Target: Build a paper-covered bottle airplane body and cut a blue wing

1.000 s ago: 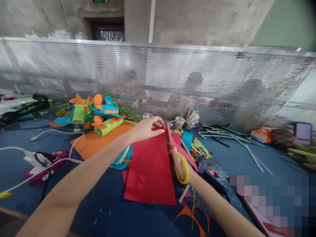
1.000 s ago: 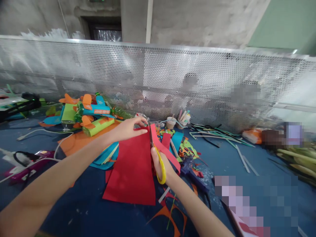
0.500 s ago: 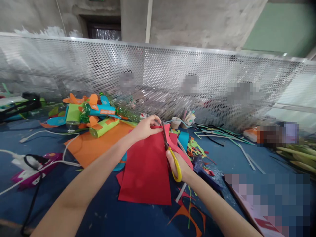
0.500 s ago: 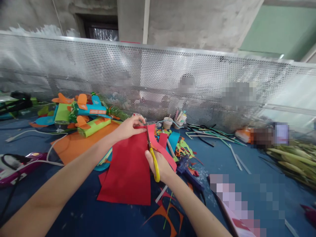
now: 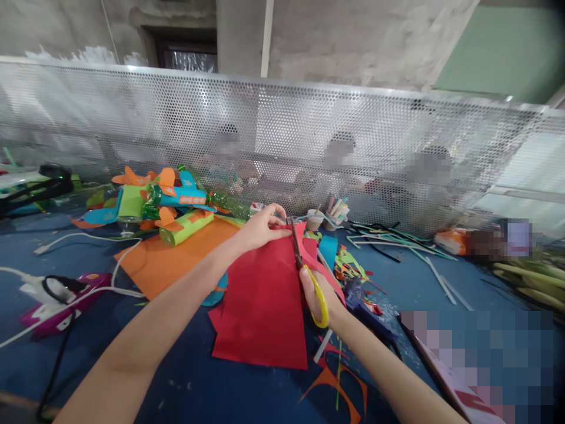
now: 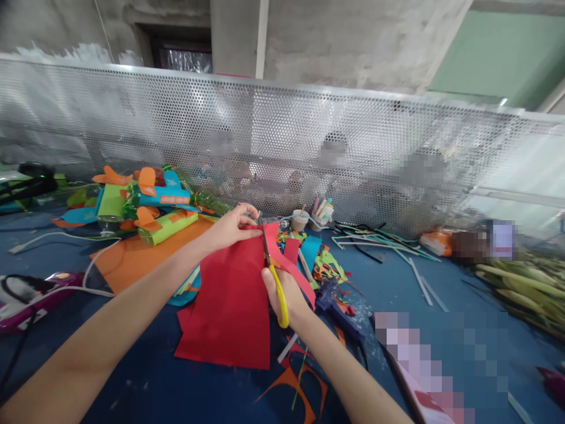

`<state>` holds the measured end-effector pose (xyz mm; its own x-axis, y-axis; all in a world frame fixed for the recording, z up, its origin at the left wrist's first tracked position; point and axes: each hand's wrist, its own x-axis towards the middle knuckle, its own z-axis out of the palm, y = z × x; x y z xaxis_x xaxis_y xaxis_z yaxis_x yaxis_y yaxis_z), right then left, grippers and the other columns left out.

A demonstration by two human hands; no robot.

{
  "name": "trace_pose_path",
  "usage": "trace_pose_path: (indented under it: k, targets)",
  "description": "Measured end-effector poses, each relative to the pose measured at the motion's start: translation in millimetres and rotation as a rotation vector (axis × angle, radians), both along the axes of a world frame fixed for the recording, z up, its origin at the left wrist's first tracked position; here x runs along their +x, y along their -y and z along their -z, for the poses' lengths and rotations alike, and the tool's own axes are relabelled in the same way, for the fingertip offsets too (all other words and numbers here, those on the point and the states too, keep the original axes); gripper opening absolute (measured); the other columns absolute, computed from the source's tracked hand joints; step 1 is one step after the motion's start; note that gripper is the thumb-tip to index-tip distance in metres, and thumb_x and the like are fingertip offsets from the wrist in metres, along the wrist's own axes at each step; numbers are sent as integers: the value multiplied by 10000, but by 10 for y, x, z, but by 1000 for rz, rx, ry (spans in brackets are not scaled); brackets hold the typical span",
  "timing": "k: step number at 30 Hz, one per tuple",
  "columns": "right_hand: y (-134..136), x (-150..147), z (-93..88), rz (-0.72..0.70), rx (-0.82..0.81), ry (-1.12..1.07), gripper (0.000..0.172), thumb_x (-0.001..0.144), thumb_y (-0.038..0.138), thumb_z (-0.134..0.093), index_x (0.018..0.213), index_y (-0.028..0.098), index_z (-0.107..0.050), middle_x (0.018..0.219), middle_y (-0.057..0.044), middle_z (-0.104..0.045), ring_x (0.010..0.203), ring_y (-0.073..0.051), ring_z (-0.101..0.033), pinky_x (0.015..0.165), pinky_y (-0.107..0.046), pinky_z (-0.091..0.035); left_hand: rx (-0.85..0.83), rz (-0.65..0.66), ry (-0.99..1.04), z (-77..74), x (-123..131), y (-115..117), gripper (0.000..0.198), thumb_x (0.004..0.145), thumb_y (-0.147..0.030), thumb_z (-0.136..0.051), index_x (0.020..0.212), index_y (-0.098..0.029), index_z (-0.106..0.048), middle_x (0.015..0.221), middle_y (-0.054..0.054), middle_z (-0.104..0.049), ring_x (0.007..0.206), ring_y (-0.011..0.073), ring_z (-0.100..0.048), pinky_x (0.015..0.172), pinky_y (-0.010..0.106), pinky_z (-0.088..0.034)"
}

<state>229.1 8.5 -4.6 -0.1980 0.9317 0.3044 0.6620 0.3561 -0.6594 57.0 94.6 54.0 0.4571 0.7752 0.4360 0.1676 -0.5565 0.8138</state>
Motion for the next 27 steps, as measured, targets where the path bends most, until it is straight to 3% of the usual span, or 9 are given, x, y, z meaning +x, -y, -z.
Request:
trace_pose_path:
  k: [7,10,13,16,20,23,27]
  targets:
    - [-17,-6,35,49,20,-22,479,884,487,-206,711,198,-548,764,-73,-649,771,-232,-602,680,-303,-448,-49,26,7,38,-8,-44,320,714,-239,-655,896,-202,-393,773,-9,-638,666,112,-600,627,231,-412]
    - [-21,-23,96,82,-66,-91,510,869,540,-209,615,211,-504,583,-53,-593,601,-210,-592,560,-294,-449,-67,35,12,83,-10,-79,319,713,-242,-653,894,-203,-394,782,-3,-644,662,112,-598,621,229,-416]
    - [-19,-59,156,97,-240,-223,514,842,612,-212,572,231,-428,416,4,-449,359,-160,-481,379,-274,-380,-56,19,11,150,-11,-133,315,706,-265,-661,896,-199,-418,825,19,-652,717,127,-612,660,245,-431]
    - [-42,-81,182,135,-297,-268,509,819,652,-231,559,240,-380,377,33,-382,290,-135,-425,318,-255,-339,-19,-16,-28,204,-32,-195,308,708,-294,-660,922,-188,-466,835,30,-655,757,145,-623,698,269,-443]
    - [-121,-45,176,157,-258,-114,500,822,636,-268,587,231,-444,414,20,-442,349,-145,-484,357,-250,-351,43,-45,-85,226,-101,-281,216,748,-294,-612,920,-171,-563,842,40,-662,812,160,-629,766,303,-454]
    - [-172,6,169,171,-142,122,385,813,510,-422,590,205,-495,517,-27,-546,488,-172,-552,438,-256,-340,74,-81,-91,229,-166,-347,153,768,-278,-575,861,-162,-611,855,45,-667,834,160,-627,811,320,-458]
    - [-170,37,164,194,-87,282,281,798,411,-472,745,162,-590,672,-76,-632,642,-217,-605,520,-270,-343,93,-138,-89,221,-254,-404,139,762,-263,-568,825,-150,-617,828,50,-664,798,161,-624,802,322,-466]
